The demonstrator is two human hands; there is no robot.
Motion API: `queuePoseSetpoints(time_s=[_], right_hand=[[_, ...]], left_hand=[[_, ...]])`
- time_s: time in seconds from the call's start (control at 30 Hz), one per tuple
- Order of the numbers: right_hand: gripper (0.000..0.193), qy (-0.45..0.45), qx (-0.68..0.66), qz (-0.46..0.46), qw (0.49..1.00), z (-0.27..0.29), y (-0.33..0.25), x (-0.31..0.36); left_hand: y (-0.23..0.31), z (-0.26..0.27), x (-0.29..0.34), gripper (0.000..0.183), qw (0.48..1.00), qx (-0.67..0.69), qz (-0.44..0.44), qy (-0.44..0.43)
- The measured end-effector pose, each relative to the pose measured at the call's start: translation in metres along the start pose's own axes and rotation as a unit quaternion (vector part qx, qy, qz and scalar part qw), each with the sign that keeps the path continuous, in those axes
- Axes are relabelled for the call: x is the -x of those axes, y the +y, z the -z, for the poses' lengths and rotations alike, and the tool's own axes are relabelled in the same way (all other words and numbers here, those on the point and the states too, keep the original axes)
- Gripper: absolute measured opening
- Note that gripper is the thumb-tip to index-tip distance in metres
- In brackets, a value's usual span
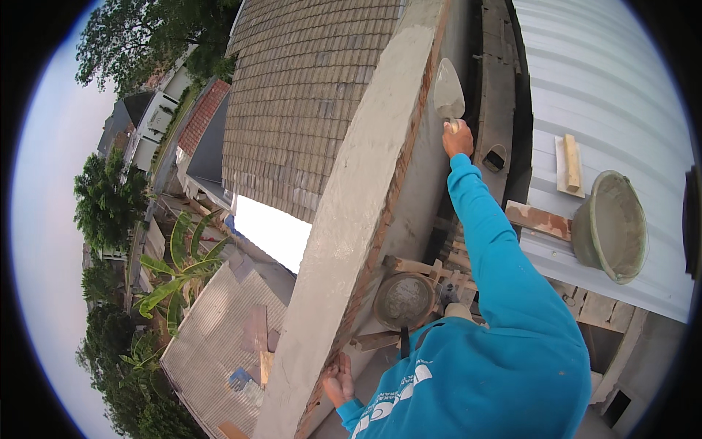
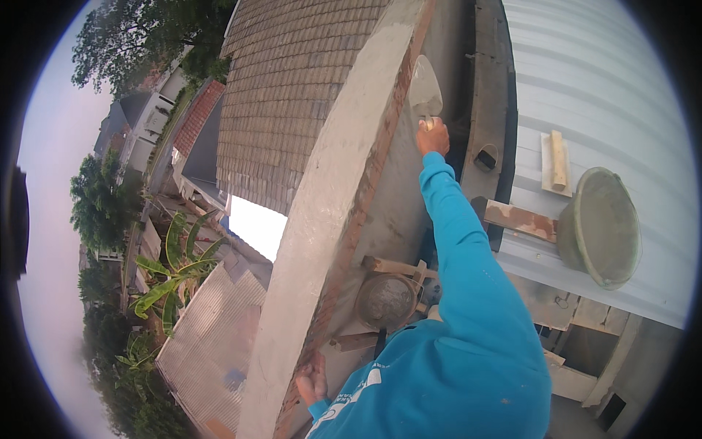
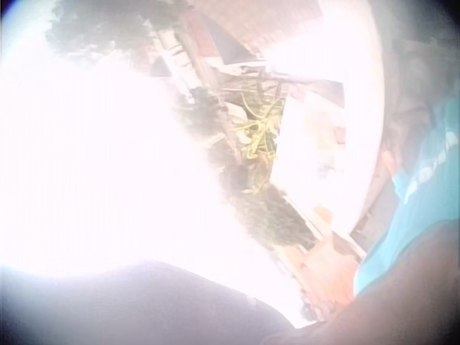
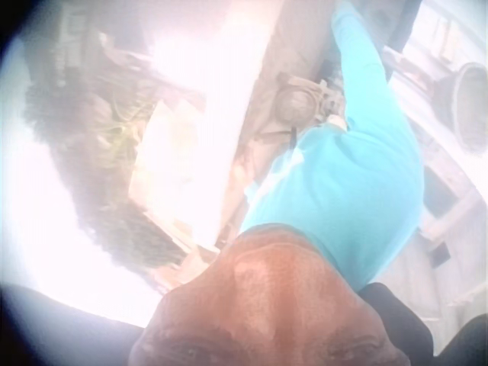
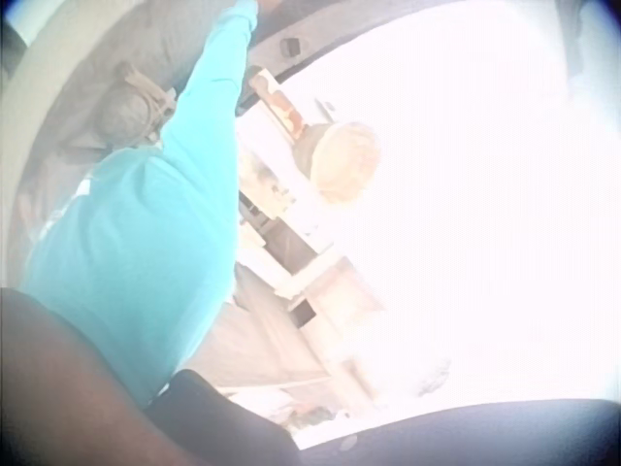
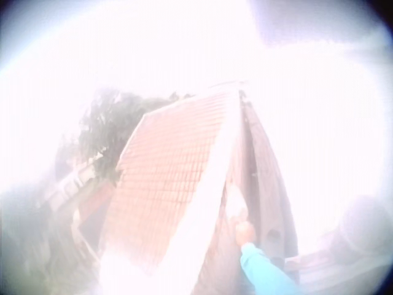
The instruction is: The person applies wet plaster to a horizontal wall beam using a trowel and then smooths the surface with a wooden float. The person works along the beam, repeatedly applying and leveling the material.
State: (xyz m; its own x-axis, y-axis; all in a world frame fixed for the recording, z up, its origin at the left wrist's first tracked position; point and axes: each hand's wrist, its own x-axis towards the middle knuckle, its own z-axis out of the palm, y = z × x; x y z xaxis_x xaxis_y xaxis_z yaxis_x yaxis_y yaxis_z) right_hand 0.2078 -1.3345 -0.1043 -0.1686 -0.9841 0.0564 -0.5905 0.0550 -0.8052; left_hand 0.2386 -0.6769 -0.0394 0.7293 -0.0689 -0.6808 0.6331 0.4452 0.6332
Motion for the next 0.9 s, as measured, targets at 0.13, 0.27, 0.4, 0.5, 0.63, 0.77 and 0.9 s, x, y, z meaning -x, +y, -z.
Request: queuePoseSetpoints(time_s=[0.13,0.27,0.4,0.5,0.63,0.77,0.9], right_hand=[[0.044,-0.023,-0.015,-0.044,0.999,-0.022,-0.016,-0.014],[0.045,-0.029,-0.030,-0.021,0.999,-0.035,-0.016,-0.028],[0.045,-0.011,-0.062,0.020,0.998,-0.038,-0.007,-0.009],[0.044,0.017,-0.092,0.065,0.994,-0.038,0.006,0.008],[0.044,0.008,-0.122,0.116,0.986,-0.035,0.017,0.041],[0.045,0.005,-0.141,0.134,0.981,-0.021,0.018,0.075],[0.043,-0.019,-0.160,0.117,0.980,-0.009,0.015,0.114]], left_hand=[[0.003,0.006,-0.001,0.045,1.000,0.017,0.010,-0.011],[0.005,0.003,-0.003,0.046,1.000,0.011,0.019,-0.003],[0.005,0.005,0.000,0.046,1.000,0.009,0.020,-0.020],[0.004,-0.004,0.003,0.046,0.999,0.011,0.016,-0.027],[0.000,-0.001,0.005,0.047,1.000,0.021,-0.001,-0.015],[-0.001,-0.006,0.004,0.047,0.999,0.020,-0.012,-0.034],[-0.002,-0.009,0.006,0.046,0.998,0.048,-0.018,-0.035]])
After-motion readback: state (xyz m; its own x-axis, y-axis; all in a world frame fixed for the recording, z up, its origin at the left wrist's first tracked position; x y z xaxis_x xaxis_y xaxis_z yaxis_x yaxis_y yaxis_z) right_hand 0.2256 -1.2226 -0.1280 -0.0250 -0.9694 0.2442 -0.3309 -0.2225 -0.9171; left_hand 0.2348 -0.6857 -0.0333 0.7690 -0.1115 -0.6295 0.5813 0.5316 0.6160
